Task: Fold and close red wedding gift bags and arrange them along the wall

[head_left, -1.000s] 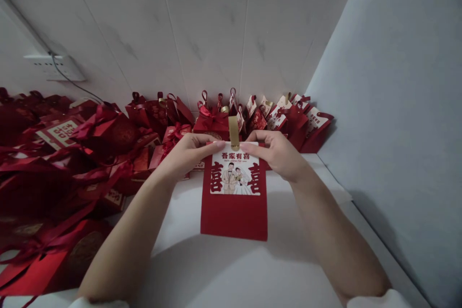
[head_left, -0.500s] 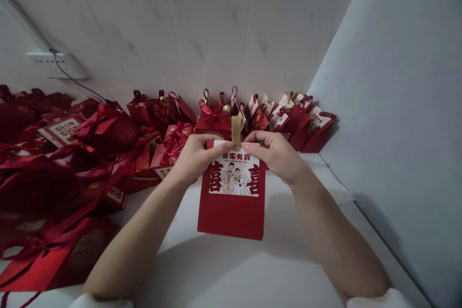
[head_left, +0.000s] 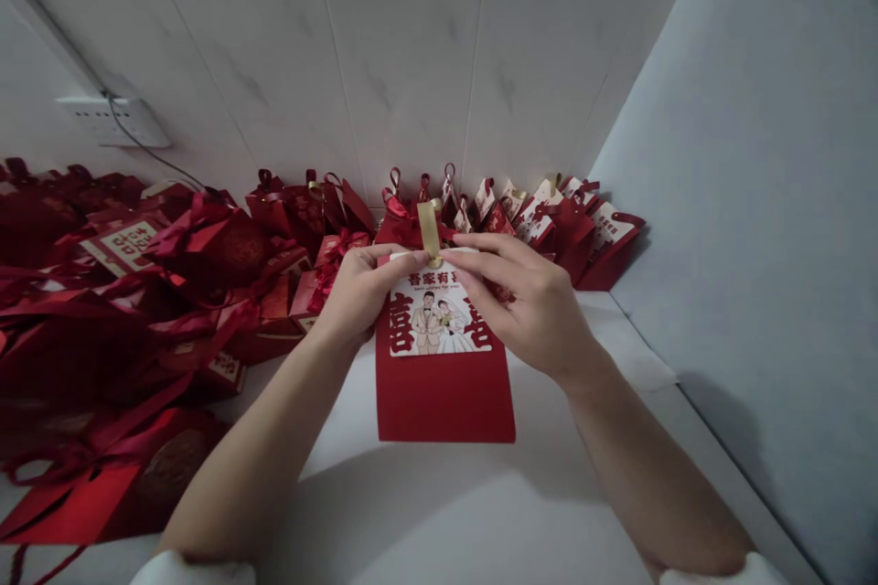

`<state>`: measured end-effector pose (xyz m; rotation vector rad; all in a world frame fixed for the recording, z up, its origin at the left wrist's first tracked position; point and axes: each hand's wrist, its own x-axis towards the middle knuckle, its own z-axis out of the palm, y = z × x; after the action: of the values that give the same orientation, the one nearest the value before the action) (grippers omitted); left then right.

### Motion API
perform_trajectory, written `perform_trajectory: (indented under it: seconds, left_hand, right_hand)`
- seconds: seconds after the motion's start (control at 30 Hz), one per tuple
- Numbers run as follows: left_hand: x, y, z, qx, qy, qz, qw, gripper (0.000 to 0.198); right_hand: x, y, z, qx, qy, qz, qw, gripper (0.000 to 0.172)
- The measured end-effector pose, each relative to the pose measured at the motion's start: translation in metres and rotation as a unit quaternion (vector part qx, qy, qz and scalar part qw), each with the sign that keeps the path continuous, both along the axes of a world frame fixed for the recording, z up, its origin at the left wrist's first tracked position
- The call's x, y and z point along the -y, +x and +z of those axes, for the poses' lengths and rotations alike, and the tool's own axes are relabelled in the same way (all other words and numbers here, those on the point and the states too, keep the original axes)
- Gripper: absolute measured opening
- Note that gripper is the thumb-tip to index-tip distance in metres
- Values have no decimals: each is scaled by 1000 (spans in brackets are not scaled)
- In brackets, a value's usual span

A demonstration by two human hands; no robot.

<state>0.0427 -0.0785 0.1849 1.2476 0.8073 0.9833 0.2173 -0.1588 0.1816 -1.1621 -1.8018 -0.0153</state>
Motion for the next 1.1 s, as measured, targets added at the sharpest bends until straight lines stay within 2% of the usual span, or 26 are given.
perform_trajectory:
  seconds: [0.1, 0.23, 0.4, 0.5, 0.6, 0.73, 0.87, 1.1]
  left_hand:
    - [1, 0, 2, 5, 3, 20, 1000, 21]
    - [3, -3, 5, 2, 37, 17, 999, 16]
    - [3, -6, 5, 28, 42, -28, 998, 17]
    - [1, -7, 2, 7, 71, -49, 996, 18]
    - [-1, -7, -1, -2, 107, -32, 994, 16]
    - [-1, -6, -2, 10, 117, -13, 993, 17]
    - [1, -4, -1, 6, 101, 27, 994, 23]
    - [-1, -3, 1, 24, 52, 67, 996, 26]
  right_hand:
    - [0, -1, -1, 9, 21, -1, 1000, 26]
    - [-2, -1, -2, 1, 52, 28, 998, 29]
    - [-4, -1, -3, -18, 57, 44, 997, 31]
    - [-7, 0, -7, -14, 71, 33, 997, 31]
    - [-12, 1, -11, 7, 106, 18, 994, 31]
    - [-16, 1, -14, 18, 137, 14, 990, 29]
    - [-14, 2, -11, 46, 103, 23, 993, 31]
    - [-9, -4, -5, 146, 60, -15, 987, 33]
